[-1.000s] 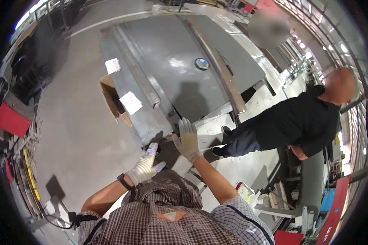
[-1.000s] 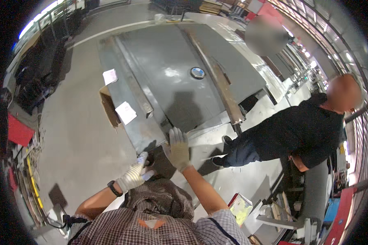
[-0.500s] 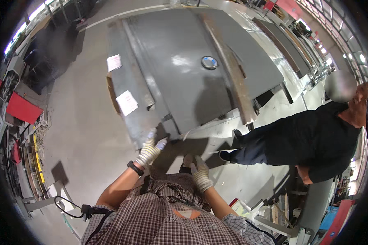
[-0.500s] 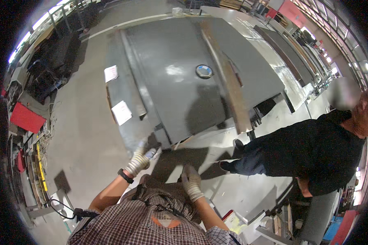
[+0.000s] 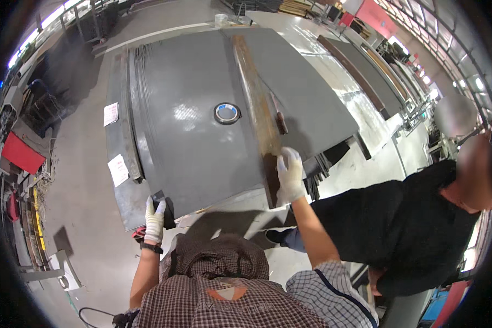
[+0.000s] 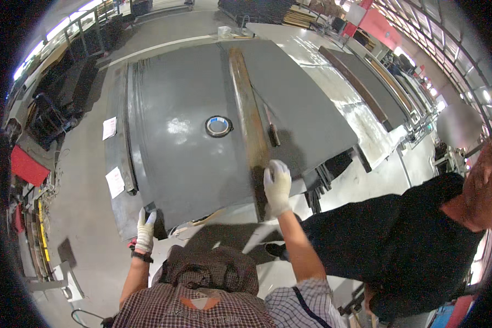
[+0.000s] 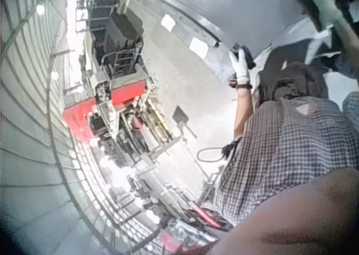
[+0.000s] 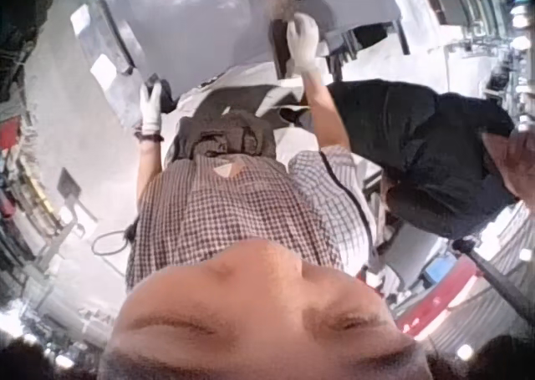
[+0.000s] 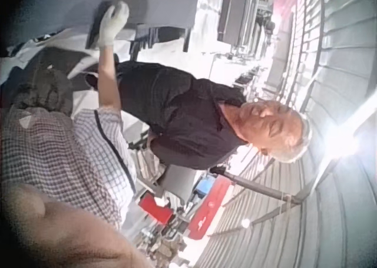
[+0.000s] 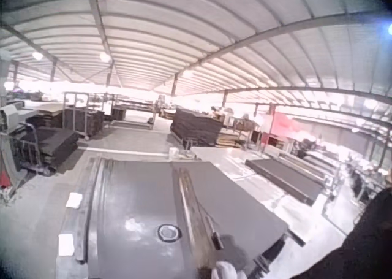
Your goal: The recorder is operating a machine to process or cut large grey foam or insulation panels in a manufacturing facility.
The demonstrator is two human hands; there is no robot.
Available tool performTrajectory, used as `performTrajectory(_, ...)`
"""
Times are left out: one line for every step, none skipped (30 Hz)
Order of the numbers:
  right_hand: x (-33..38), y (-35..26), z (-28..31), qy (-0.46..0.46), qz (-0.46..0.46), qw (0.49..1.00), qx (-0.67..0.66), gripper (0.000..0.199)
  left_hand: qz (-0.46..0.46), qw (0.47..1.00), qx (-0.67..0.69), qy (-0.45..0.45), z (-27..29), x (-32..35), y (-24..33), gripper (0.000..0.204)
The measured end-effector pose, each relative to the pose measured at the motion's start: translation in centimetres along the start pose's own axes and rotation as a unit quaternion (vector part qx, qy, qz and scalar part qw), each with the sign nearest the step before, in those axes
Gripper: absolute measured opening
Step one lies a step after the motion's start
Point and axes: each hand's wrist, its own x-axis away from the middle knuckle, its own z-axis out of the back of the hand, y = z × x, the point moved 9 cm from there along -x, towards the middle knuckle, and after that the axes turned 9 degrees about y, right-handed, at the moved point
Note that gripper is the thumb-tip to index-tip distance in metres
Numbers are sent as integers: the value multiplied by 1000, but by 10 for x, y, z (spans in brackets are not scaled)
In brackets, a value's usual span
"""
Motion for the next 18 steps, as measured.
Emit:
performTrajectory(-21,24,-15,4,3,1000,24,28,-21,1000,-19,8,4,2,-7,68)
performTrajectory(-40,49,-30,3,8,1000,27,28,-30,999,-3,32,-2,15,-3,70)
performTrajectory(-60,68,-55,-31,-25,997,62,31,-53,996,-19,72,24,6,-27,70)
performTrajectory(-71,99,-65,-60,-65,990,112,34,-27,997,-33,71,15,16,-25,70)
performTrajectory(-86,113,-73,-62,-62,990,114,34,-2,996,-47,75,10,26,-16,69)
performTrajectory(-97,119,-91,-91,-84,982,141,37,-26,997,-40,65,31,19,-34,68)
performTrajectory(-104,125,-105,-119,-108,973,169,39,-38,994,-71,77,50,10,-55,60)
performTrajectory(-107,134,-110,-137,-118,967,179,43,-52,994,-80,48,43,7,-55,61)
performTrajectory(-110,130,-117,-146,-112,967,174,43,-65,994,-88,28,44,9,-51,62)
performTrajectory(-107,134,-122,-170,-147,956,189,46,-61,993,-89,38,49,9,-53,62)
performTrajectory(-103,137,-129,-195,-179,943,203,50,-53,993,-78,69,59,8,-58,65)
performTrajectory(-99,141,-135,-210,-163,945,192,52,-44,992,-68,96,64,7,-58,68)
performTrajectory(-96,145,-140,-227,-149,946,180,55,-42,991,-69,107,67,5,-57,68)
performTrajectory(-96,154,-147,-236,-198,940,147,51,-69,992,-70,76,59,8,-47,66)
performTrajectory(-93,164,-152,-246,-249,930,115,47,-94,992,-71,44,48,12,-37,64)
performTrajectory(-98,152,-154,-262,-230,928,132,44,-92,993,-65,43,43,19,-30,62)
performTrajectory(-102,139,-154,-279,-211,925,147,41,-91,993,-59,43,39,25,-20,60)
performTrajectory(-108,139,-148,-216,-177,956,94,43,-134,980,-140,47,37,21,-17,59)
